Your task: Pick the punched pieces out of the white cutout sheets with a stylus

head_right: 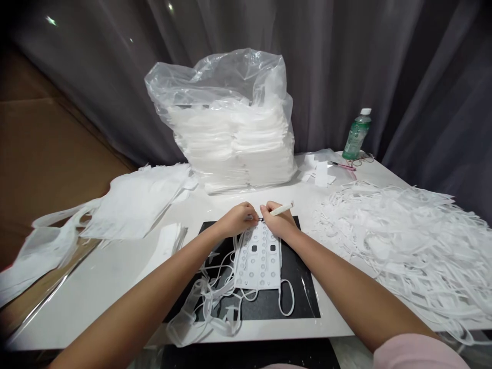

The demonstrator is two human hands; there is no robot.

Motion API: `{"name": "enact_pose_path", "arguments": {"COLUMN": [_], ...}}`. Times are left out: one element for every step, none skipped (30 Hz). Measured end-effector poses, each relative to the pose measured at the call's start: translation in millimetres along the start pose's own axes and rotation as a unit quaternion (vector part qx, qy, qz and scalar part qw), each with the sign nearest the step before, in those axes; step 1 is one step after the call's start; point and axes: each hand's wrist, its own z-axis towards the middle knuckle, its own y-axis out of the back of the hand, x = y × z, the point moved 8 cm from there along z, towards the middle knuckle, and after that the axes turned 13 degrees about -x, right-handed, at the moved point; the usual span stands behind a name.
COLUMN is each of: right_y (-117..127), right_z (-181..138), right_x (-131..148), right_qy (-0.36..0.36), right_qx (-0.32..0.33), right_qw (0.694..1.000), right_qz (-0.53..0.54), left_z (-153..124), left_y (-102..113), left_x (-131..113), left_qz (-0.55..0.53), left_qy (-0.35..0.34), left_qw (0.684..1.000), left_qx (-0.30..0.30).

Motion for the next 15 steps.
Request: {"name": "enact_pose_path", "arguments": {"right_y": [0,0,0,-1,-1,-1,-1,-1,-1,0,0,0,0,0,0], "right_z": [0,0,0,0,0,0,0,0,0,-1,-1,-1,-2,-3,-3], "right_x": [0,0,0,0,0,0,1,2,3,4,6,7,9,10,11], "right_qy": [0.002,0.004,0.008,0.012,0.016,0.021,0.026,0.031,0.036,0.041,0.047,0.053,0.059,0.065,0.071], "right_qx": [0.000,-0.001,-0.002,-0.003,-0.003,-0.004,-0.004,-0.005,-0.006,-0.007,-0.008,-0.009,-0.010,-0.011,-0.012], "right_qw": [1.000,1.000,1.000,1.000,1.000,1.000,1.000,0.999,0.999,0.999,0.998,0.998,0.998,0.997,0.997], "right_qz": [-0.002,-0.003,-0.005,-0.007,-0.009,-0.013,-0.017,-0.021,-0.025,-0.027,-0.029,-0.031,-0.033,-0.036,-0.039], "left_z": [0,-1,-1,-1,-1,-1,-1,0,0,1,2,2,2,2,1], "left_y": [0,0,0,0,0,-1,-2,-3,-5,-6,-8,-9,-10,-11,-11], "left_x": [1,1,1,0,-1,-2,-2,-2,-2,-2,-1,-1,0,0,0], "left_qz": [-0.001,-0.002,-0.002,-0.003,-0.003,-0.003,-0.002,0.000,0.003,0.008,0.014,0.021,0.030,0.042,0.055], "left_qy": [0.000,0.001,0.001,0.001,0.001,0.002,0.003,0.004,0.006,0.008,0.011,0.014,0.017,0.021,0.025], "left_qw": [1.000,1.000,1.000,1.000,1.000,1.000,1.000,1.000,1.000,1.000,1.000,1.000,0.999,0.999,0.998], "left_qx": [0.001,0.001,0.002,0.002,0.004,0.005,0.006,0.006,0.007,0.007,0.007,0.008,0.009,0.009,0.007]}}
